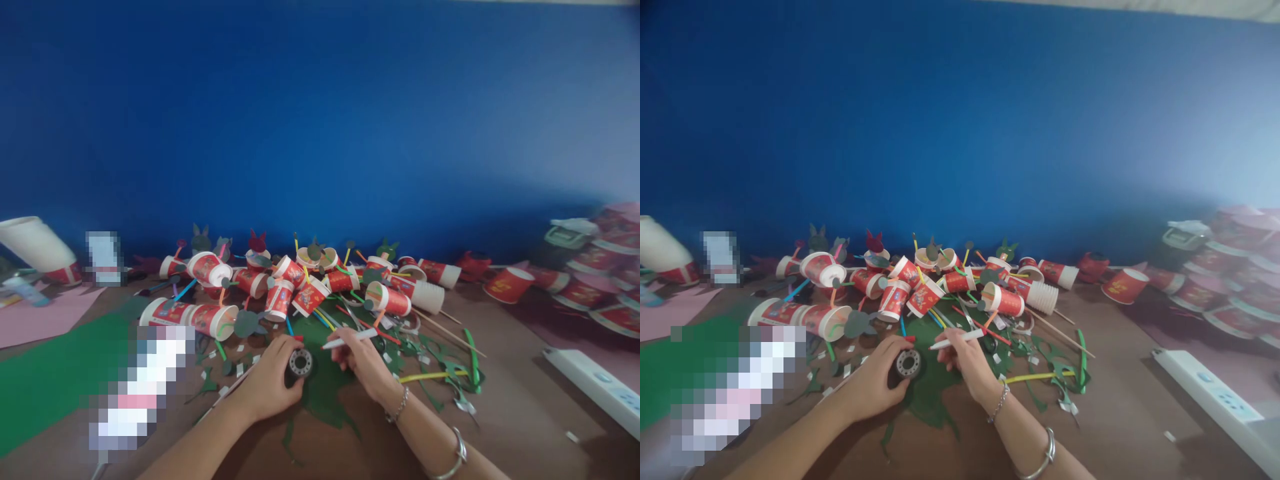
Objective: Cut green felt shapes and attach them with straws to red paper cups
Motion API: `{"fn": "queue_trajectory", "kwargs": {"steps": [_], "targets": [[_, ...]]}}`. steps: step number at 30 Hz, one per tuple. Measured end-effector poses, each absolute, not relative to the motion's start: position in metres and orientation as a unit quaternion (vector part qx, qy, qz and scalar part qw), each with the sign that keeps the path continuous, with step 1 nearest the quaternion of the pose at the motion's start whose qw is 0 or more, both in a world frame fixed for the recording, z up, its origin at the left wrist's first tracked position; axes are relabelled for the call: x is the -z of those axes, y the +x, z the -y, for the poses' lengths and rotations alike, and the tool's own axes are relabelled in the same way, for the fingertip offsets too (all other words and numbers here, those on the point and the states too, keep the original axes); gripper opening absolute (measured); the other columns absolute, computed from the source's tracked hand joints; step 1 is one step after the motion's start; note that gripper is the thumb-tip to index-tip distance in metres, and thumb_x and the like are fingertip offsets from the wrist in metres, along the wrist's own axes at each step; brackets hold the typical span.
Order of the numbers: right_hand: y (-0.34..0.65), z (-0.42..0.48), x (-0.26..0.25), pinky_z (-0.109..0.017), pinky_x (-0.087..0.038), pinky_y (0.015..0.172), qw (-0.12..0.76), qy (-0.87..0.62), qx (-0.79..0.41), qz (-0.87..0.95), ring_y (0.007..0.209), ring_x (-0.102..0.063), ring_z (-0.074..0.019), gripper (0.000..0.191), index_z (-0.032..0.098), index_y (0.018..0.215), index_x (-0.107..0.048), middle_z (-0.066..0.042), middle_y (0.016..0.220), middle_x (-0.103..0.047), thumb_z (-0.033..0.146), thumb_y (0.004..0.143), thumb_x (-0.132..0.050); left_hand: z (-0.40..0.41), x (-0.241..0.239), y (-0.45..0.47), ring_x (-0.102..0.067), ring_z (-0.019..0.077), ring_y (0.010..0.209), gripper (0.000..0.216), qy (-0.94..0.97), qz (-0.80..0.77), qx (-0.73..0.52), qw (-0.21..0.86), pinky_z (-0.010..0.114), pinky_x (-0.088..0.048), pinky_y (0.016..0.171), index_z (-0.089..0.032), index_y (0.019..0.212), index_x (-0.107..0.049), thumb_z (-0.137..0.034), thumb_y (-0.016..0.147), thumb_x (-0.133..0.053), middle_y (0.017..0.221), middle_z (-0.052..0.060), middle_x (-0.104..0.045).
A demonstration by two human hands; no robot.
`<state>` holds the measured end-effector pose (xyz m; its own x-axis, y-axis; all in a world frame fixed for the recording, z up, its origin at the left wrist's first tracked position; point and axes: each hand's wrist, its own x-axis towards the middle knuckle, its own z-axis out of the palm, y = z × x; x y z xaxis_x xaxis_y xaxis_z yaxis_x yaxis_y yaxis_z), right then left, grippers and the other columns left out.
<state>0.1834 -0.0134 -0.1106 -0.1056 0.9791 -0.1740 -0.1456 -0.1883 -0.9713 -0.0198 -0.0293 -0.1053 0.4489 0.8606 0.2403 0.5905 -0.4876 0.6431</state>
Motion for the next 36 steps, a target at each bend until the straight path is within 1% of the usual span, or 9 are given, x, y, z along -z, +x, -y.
{"fn": "queue_trajectory", "kwargs": {"steps": [4, 8, 10, 12, 15, 18, 25, 32, 36], "targets": [[0.172, 0.006, 0.098, -0.019, -0.03, 0.045, 0.442, -0.515, -0.604, 0.417, 0.049, -0.044, -0.0086, 0.022, 0.015, 0.067, -0.059, 0.004, 0.052, -0.052, 0.037, 0.07, -0.064, 0.034, 0.106, -0.025, -0.047, 0.025, 0.112, 0.05, 0.825, -0.431, -0.265, 0.251, 0.039, -0.038, 0.098, -0.022, 0.114, -0.047, -0.014, 0.065, -0.055, 0.118, 0.009, -0.05], [0.154, -0.003, 0.086, -0.021, -0.032, 0.048, 0.458, -0.491, -0.596, 0.44, 0.049, -0.04, -0.0084, 0.022, 0.018, 0.063, -0.05, 0.006, 0.05, -0.047, 0.033, 0.068, -0.065, 0.035, 0.106, -0.027, -0.045, 0.0269, 0.113, 0.062, 0.817, -0.455, -0.253, 0.25, 0.042, -0.038, 0.098, -0.022, 0.124, -0.039, -0.026, 0.067, -0.063, 0.119, 0.011, -0.047], [0.148, -0.004, 0.087, -0.021, -0.032, 0.049, 0.492, -0.477, -0.562, 0.463, 0.05, -0.039, -0.0086, 0.022, 0.018, 0.065, -0.049, 0.007, 0.052, -0.045, 0.034, 0.07, -0.065, 0.034, 0.107, -0.026, -0.046, 0.0281, 0.11, 0.062, 0.81, -0.478, -0.245, 0.234, 0.043, -0.038, 0.096, -0.021, 0.119, -0.044, -0.034, 0.064, -0.069, 0.114, 0.009, -0.049], [0.146, -0.003, 0.093, -0.021, -0.03, 0.049, 0.537, -0.477, -0.503, 0.481, 0.051, -0.037, -0.0087, 0.023, 0.019, 0.067, -0.049, 0.007, 0.055, -0.043, 0.035, 0.073, -0.063, 0.033, 0.108, -0.025, -0.048, 0.0276, 0.104, 0.052, 0.805, -0.496, -0.241, 0.219, 0.042, -0.04, 0.092, -0.021, 0.106, -0.05, -0.037, 0.062, -0.072, 0.106, 0.007, -0.052], [0.148, 0.001, 0.105, -0.022, -0.029, 0.049, 0.56, -0.487, -0.439, 0.507, 0.053, -0.036, -0.0094, 0.023, 0.019, 0.068, -0.05, 0.006, 0.058, -0.043, 0.037, 0.077, -0.06, 0.032, 0.108, -0.023, -0.051, 0.0247, 0.095, 0.034, 0.804, -0.5, -0.243, 0.211, 0.038, -0.042, 0.085, -0.021, 0.092, -0.052, -0.032, 0.065, -0.069, 0.098, 0.005, -0.053], [0.151, 0.002, 0.113, -0.022, -0.029, 0.05, 0.539, -0.493, -0.435, 0.526, 0.054, -0.037, -0.01, 0.023, 0.018, 0.068, -0.049, 0.005, 0.058, -0.043, 0.036, 0.077, -0.06, 0.033, 0.104, -0.023, -0.052, 0.0245, 0.093, 0.028, 0.819, -0.481, -0.236, 0.206, 0.037, -0.042, 0.083, -0.021, 0.091, -0.053, -0.027, 0.066, -0.065, 0.097, 0.005, -0.054], [0.152, -0.004, 0.116, -0.022, -0.03, 0.05, 0.512, -0.505, -0.454, 0.526, 0.055, -0.039, -0.0109, 0.022, 0.018, 0.068, -0.05, 0.004, 0.059, -0.046, 0.035, 0.074, -0.063, 0.032, 0.099, -0.028, -0.049, 0.0243, 0.098, 0.044, 0.844, -0.432, -0.228, 0.223, 0.037, -0.04, 0.087, -0.024, 0.1, -0.051, -0.018, 0.059, -0.064, 0.103, 0.004, -0.055], [0.152, -0.005, 0.113, -0.022, -0.029, 0.049, 0.497, -0.505, -0.473, 0.523, 0.053, -0.037, -0.0102, 0.021, 0.018, 0.066, -0.052, 0.005, 0.056, -0.044, 0.035, 0.073, -0.063, 0.029, 0.101, -0.032, -0.049, 0.0244, 0.099, 0.047, 0.859, -0.413, -0.207, 0.222, 0.037, -0.04, 0.088, -0.024, 0.103, -0.051, -0.02, 0.058, -0.066, 0.107, 0.004, -0.054], [0.152, -0.005, 0.111, -0.022, -0.03, 0.049, 0.499, -0.494, -0.488, 0.519, 0.054, -0.037, -0.0104, 0.022, 0.018, 0.066, -0.052, 0.005, 0.056, -0.045, 0.035, 0.071, -0.065, 0.029, 0.104, -0.034, -0.048, 0.026, 0.105, 0.066, 0.858, -0.403, -0.221, 0.23, 0.039, -0.037, 0.094, -0.024, 0.119, -0.041, -0.028, 0.06, -0.07, 0.116, 0.007, -0.051]]}}
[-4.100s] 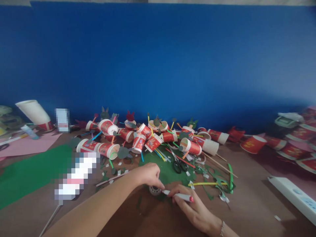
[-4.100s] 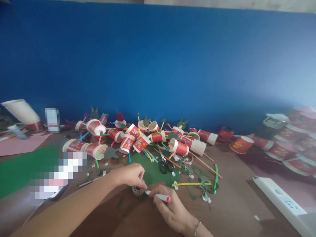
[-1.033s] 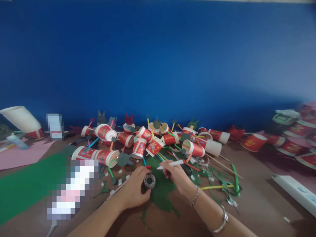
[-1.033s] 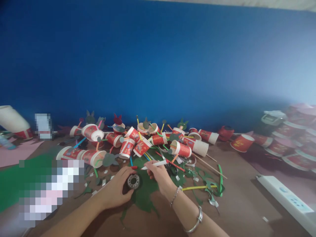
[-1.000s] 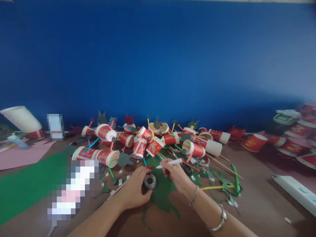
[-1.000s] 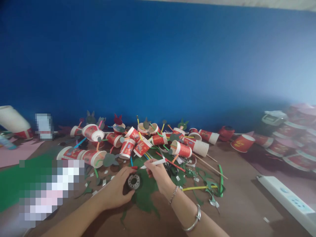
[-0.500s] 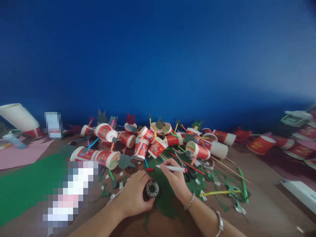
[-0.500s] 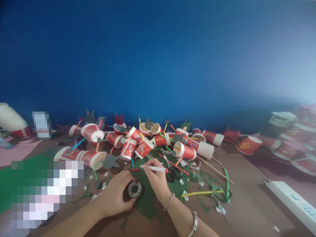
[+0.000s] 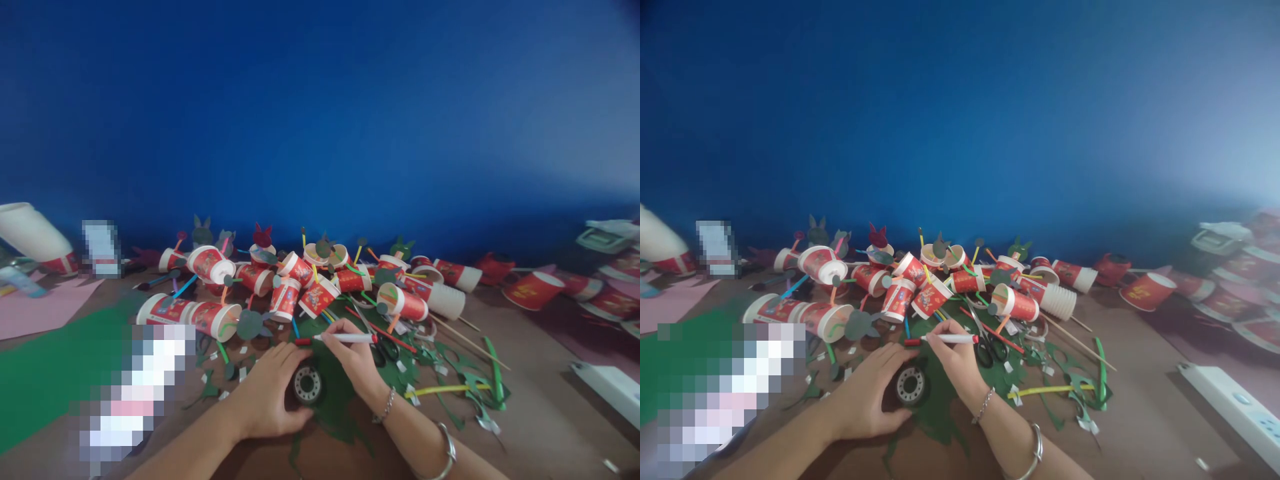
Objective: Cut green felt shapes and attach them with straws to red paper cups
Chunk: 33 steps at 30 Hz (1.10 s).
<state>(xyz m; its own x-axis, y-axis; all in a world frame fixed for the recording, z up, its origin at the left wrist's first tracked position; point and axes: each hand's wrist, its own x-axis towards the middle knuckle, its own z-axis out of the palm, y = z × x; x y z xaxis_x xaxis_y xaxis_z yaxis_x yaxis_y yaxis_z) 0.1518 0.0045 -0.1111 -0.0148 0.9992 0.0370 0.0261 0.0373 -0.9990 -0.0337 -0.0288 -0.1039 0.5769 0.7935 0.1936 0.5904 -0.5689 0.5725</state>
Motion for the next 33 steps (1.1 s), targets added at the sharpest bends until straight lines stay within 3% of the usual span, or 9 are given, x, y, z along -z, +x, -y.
{"fn": "queue_trajectory", "kwargs": {"steps": [2, 7, 17, 33], "targets": [[0.151, -0.004, 0.11, -0.022, -0.03, 0.049, 0.497, -0.494, -0.493, 0.515, 0.054, -0.037, -0.0104, 0.022, 0.018, 0.066, -0.052, 0.005, 0.056, -0.045, 0.035, 0.07, -0.065, 0.029, 0.105, -0.034, -0.049, 0.0262, 0.103, 0.068, 0.847, -0.415, -0.228, 0.243, 0.04, -0.038, 0.092, -0.022, 0.117, -0.04, -0.033, 0.058, -0.072, 0.114, 0.007, -0.052], [0.151, -0.004, 0.107, -0.022, -0.028, 0.048, 0.498, -0.498, -0.5, 0.504, 0.052, -0.036, -0.0102, 0.023, 0.018, 0.065, -0.051, 0.005, 0.055, -0.043, 0.036, 0.068, -0.066, 0.029, 0.102, -0.031, -0.051, 0.0228, 0.092, 0.035, 0.841, -0.429, -0.219, 0.247, 0.036, -0.042, 0.082, -0.022, 0.091, -0.049, -0.026, 0.062, -0.068, 0.097, 0.004, -0.054], [0.152, -0.005, 0.111, -0.022, -0.028, 0.048, 0.495, -0.494, -0.493, 0.517, 0.053, -0.036, -0.0097, 0.022, 0.018, 0.065, -0.051, 0.005, 0.056, -0.043, 0.034, 0.071, -0.065, 0.031, 0.099, -0.031, -0.05, 0.0243, 0.096, 0.045, 0.874, -0.379, -0.196, 0.233, 0.037, -0.04, 0.084, -0.024, 0.101, -0.05, -0.027, 0.06, -0.068, 0.104, 0.005, -0.055], [0.151, -0.005, 0.11, -0.022, -0.026, 0.047, 0.485, -0.499, -0.502, 0.514, 0.051, -0.034, -0.0097, 0.022, 0.018, 0.064, -0.052, 0.006, 0.054, -0.041, 0.035, 0.07, -0.065, 0.029, 0.094, -0.03, -0.049, 0.025, 0.093, 0.04, 0.879, -0.397, -0.172, 0.199, 0.039, -0.037, 0.083, -0.022, 0.099, -0.051, -0.026, 0.061, -0.062, 0.101, 0.006, -0.055]]}}
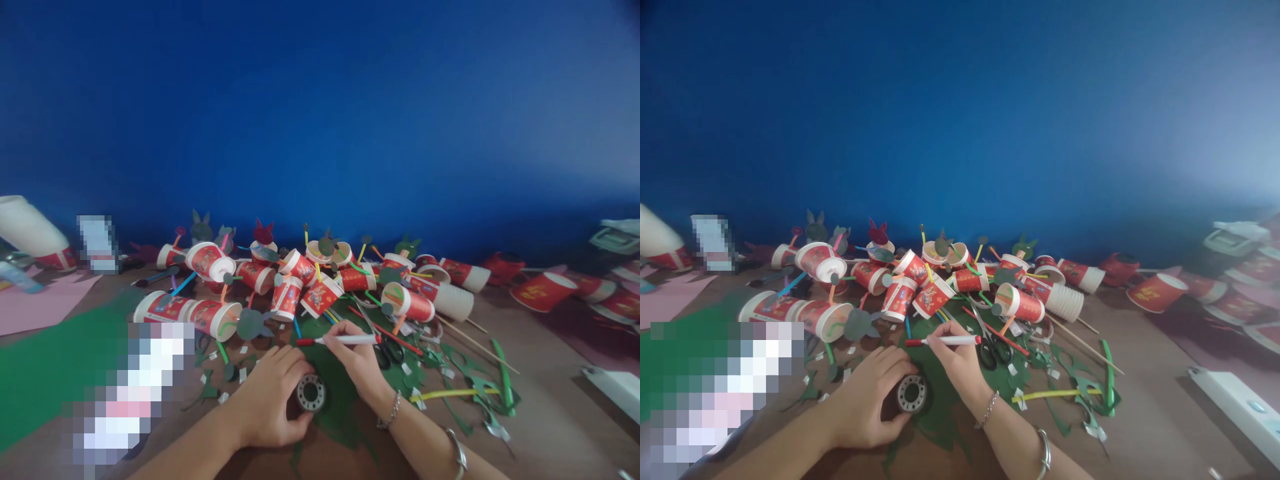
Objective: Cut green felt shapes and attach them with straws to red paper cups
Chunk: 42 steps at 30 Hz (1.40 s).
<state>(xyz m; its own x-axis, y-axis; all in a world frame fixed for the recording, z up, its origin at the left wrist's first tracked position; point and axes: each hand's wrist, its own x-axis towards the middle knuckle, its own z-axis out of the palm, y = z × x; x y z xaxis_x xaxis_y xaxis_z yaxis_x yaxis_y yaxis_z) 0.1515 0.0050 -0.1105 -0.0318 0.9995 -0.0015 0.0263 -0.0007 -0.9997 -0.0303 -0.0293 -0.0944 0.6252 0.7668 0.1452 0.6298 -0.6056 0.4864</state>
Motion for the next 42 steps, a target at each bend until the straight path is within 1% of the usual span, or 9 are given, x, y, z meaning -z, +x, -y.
{"fn": "queue_trajectory", "kwargs": {"steps": [9, 13, 15, 20, 23, 26, 31, 35, 42], "targets": [[0.152, -0.005, 0.11, -0.022, -0.025, 0.046, 0.487, -0.496, -0.51, 0.507, 0.049, -0.033, -0.0095, 0.025, 0.019, 0.064, -0.051, 0.006, 0.052, -0.04, 0.038, 0.071, -0.065, 0.029, 0.089, -0.033, -0.049, 0.0258, 0.094, 0.042, 0.881, -0.405, -0.152, 0.191, 0.04, -0.037, 0.085, -0.024, 0.103, -0.052, -0.027, 0.062, -0.063, 0.101, 0.006, -0.055], [0.154, -0.004, 0.115, -0.023, -0.031, 0.05, 0.511, -0.474, -0.509, 0.505, 0.052, -0.039, -0.0111, 0.027, 0.019, 0.066, -0.052, 0.005, 0.053, -0.043, 0.041, 0.084, -0.05, 0.029, 0.09, -0.035, -0.049, 0.0269, 0.098, 0.057, 0.875, -0.415, -0.162, 0.19, 0.042, -0.034, 0.09, -0.024, 0.113, -0.048, -0.037, 0.061, -0.068, 0.108, 0.006, -0.055], [0.154, -0.003, 0.115, -0.023, -0.034, 0.052, 0.528, -0.471, -0.509, 0.491, 0.053, -0.041, -0.0119, 0.027, 0.02, 0.071, -0.053, 0.005, 0.053, -0.045, 0.04, 0.087, -0.044, 0.029, 0.091, -0.036, -0.049, 0.0271, 0.098, 0.061, 0.87, -0.422, -0.171, 0.189, 0.042, -0.033, 0.09, -0.023, 0.113, -0.047, -0.042, 0.059, -0.07, 0.109, 0.007, -0.055], [0.154, -0.002, 0.101, -0.023, -0.036, 0.053, 0.547, -0.483, -0.484, 0.483, 0.054, -0.046, -0.0121, 0.027, 0.02, 0.068, -0.051, 0.003, 0.056, -0.052, 0.042, 0.081, -0.055, 0.029, 0.094, -0.034, -0.05, 0.0256, 0.092, 0.044, 0.87, -0.433, -0.156, 0.178, 0.041, -0.035, 0.085, -0.021, 0.096, -0.052, -0.043, 0.062, -0.07, 0.1, 0.005, -0.057], [0.155, -0.002, 0.088, -0.023, -0.034, 0.05, 0.544, -0.505, -0.472, 0.475, 0.051, -0.044, -0.0114, 0.031, 0.019, 0.061, -0.05, 0.002, 0.053, -0.05, 0.043, 0.075, -0.062, 0.028, 0.095, -0.034, -0.051, 0.0253, 0.093, 0.037, 0.873, -0.426, -0.156, 0.177, 0.04, -0.035, 0.085, -0.021, 0.093, -0.053, -0.043, 0.066, -0.066, 0.099, 0.005, -0.057], [0.158, 0.002, 0.079, -0.023, -0.032, 0.047, 0.522, -0.522, -0.472, 0.481, 0.046, -0.04, -0.0102, 0.034, 0.02, 0.058, -0.047, 0.004, 0.048, -0.046, 0.045, 0.077, -0.06, 0.027, 0.096, -0.034, -0.052, 0.0248, 0.094, 0.038, 0.873, -0.419, -0.169, 0.185, 0.038, -0.035, 0.085, -0.021, 0.092, -0.053, -0.042, 0.064, -0.069, 0.1, 0.004, -0.058], [0.157, 0.019, 0.087, -0.023, -0.03, 0.045, 0.42, -0.538, -0.445, 0.58, 0.044, -0.039, -0.0108, 0.035, 0.02, 0.056, -0.044, 0.005, 0.044, -0.043, 0.044, 0.08, -0.054, 0.027, 0.096, -0.035, -0.053, 0.0235, 0.091, 0.037, 0.872, -0.424, -0.168, 0.178, 0.037, -0.036, 0.083, -0.022, 0.091, -0.053, -0.043, 0.064, -0.069, 0.096, 0.003, -0.058], [0.148, 0.034, 0.099, -0.023, -0.029, 0.048, 0.404, -0.53, -0.376, 0.644, 0.05, -0.036, -0.0103, 0.032, 0.02, 0.056, -0.042, 0.005, 0.05, -0.039, 0.035, 0.081, -0.053, 0.027, 0.098, -0.035, -0.053, 0.0225, 0.087, 0.036, 0.877, -0.427, -0.157, 0.155, 0.035, -0.038, 0.079, -0.021, 0.083, -0.05, -0.049, 0.067, -0.065, 0.091, 0.003, -0.057], [0.14, 0.043, 0.104, -0.023, -0.031, 0.053, 0.392, -0.513, -0.294, 0.705, 0.055, -0.041, -0.0116, 0.028, 0.019, 0.058, -0.045, 0.003, 0.056, -0.045, 0.031, 0.083, -0.051, 0.026, 0.097, -0.034, -0.053, 0.0221, 0.087, 0.033, 0.884, -0.417, -0.158, 0.14, 0.035, -0.039, 0.078, -0.02, 0.079, -0.048, -0.048, 0.068, -0.063, 0.086, 0.002, -0.056]]}}
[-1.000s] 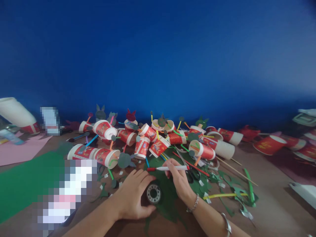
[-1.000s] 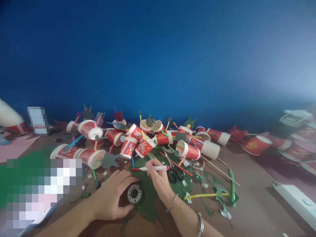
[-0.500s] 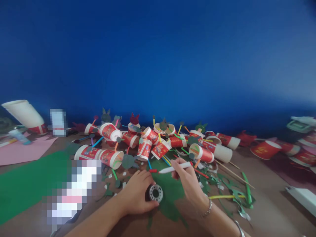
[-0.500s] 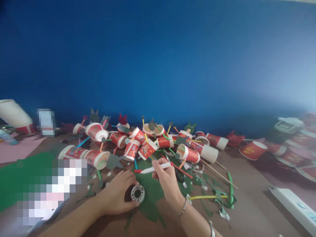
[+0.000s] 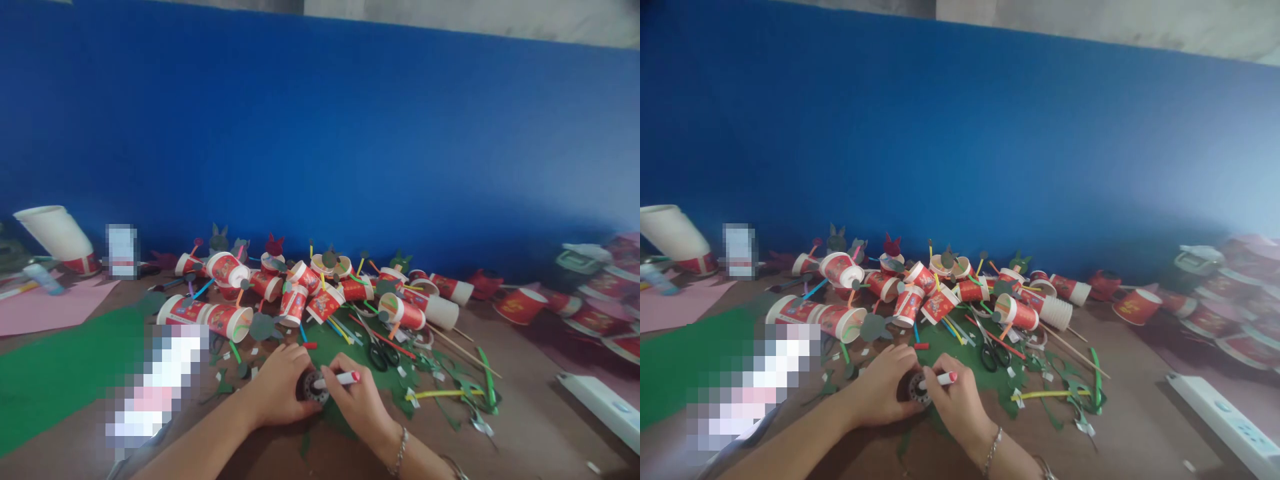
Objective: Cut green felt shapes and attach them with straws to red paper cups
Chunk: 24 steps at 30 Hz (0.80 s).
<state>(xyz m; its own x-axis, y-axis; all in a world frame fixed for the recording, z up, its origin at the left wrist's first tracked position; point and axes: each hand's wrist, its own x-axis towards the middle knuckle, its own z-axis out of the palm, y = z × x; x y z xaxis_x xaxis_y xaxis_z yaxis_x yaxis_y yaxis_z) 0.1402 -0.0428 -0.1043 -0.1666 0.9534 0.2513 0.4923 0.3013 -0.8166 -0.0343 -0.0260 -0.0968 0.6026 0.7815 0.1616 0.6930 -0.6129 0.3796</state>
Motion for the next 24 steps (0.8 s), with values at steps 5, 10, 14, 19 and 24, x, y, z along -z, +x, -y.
{"fn": "queue_trajectory", "kwargs": {"steps": [5, 10, 14, 19, 24], "targets": [[0.138, 0.045, 0.106, -0.023, -0.032, 0.053, 0.387, -0.512, -0.303, 0.704, 0.055, -0.041, -0.0119, 0.028, 0.019, 0.059, -0.046, 0.003, 0.057, -0.046, 0.033, 0.084, -0.05, 0.025, 0.096, -0.035, -0.053, 0.0221, 0.087, 0.035, 0.885, -0.412, -0.162, 0.142, 0.036, -0.039, 0.08, -0.02, 0.079, -0.05, -0.049, 0.067, -0.065, 0.086, 0.002, -0.057], [0.138, 0.04, 0.106, -0.023, -0.032, 0.051, 0.382, -0.521, -0.351, 0.678, 0.053, -0.038, -0.0113, 0.03, 0.02, 0.058, -0.042, 0.004, 0.055, -0.041, 0.034, 0.083, -0.049, 0.024, 0.095, -0.036, -0.054, 0.022, 0.086, 0.039, 0.885, -0.41, -0.161, 0.151, 0.036, -0.038, 0.081, -0.02, 0.081, -0.051, -0.051, 0.063, -0.069, 0.088, 0.002, -0.058], [0.138, 0.03, 0.101, -0.022, -0.031, 0.049, 0.361, -0.524, -0.377, 0.673, 0.05, -0.036, -0.0103, 0.031, 0.02, 0.055, -0.04, 0.006, 0.05, -0.038, 0.033, 0.08, -0.05, 0.024, 0.093, -0.037, -0.054, 0.0226, 0.087, 0.04, 0.884, -0.416, -0.151, 0.154, 0.036, -0.038, 0.081, -0.02, 0.083, -0.053, -0.05, 0.063, -0.07, 0.09, 0.002, -0.059], [0.134, 0.012, 0.088, -0.021, -0.032, 0.045, 0.284, -0.525, -0.408, 0.691, 0.043, -0.04, -0.0095, 0.025, 0.02, 0.052, -0.044, 0.006, 0.043, -0.045, 0.025, 0.076, -0.05, 0.023, 0.094, -0.038, -0.053, 0.0254, 0.098, 0.045, 0.884, -0.405, -0.154, 0.173, 0.037, -0.038, 0.085, -0.023, 0.097, -0.057, -0.047, 0.062, -0.072, 0.102, 0.003, -0.061], [0.129, -0.001, 0.067, -0.021, -0.027, 0.04, 0.186, -0.506, -0.373, 0.755, 0.037, -0.037, -0.0084, 0.032, 0.02, 0.039, -0.04, 0.005, 0.036, -0.044, 0.018, 0.071, -0.048, 0.023, 0.097, -0.04, -0.053, 0.0261, 0.102, 0.053, 0.875, -0.41, -0.168, 0.194, 0.039, -0.037, 0.089, -0.026, 0.106, -0.058, -0.045, 0.06, -0.075, 0.11, 0.003, -0.06]]}}
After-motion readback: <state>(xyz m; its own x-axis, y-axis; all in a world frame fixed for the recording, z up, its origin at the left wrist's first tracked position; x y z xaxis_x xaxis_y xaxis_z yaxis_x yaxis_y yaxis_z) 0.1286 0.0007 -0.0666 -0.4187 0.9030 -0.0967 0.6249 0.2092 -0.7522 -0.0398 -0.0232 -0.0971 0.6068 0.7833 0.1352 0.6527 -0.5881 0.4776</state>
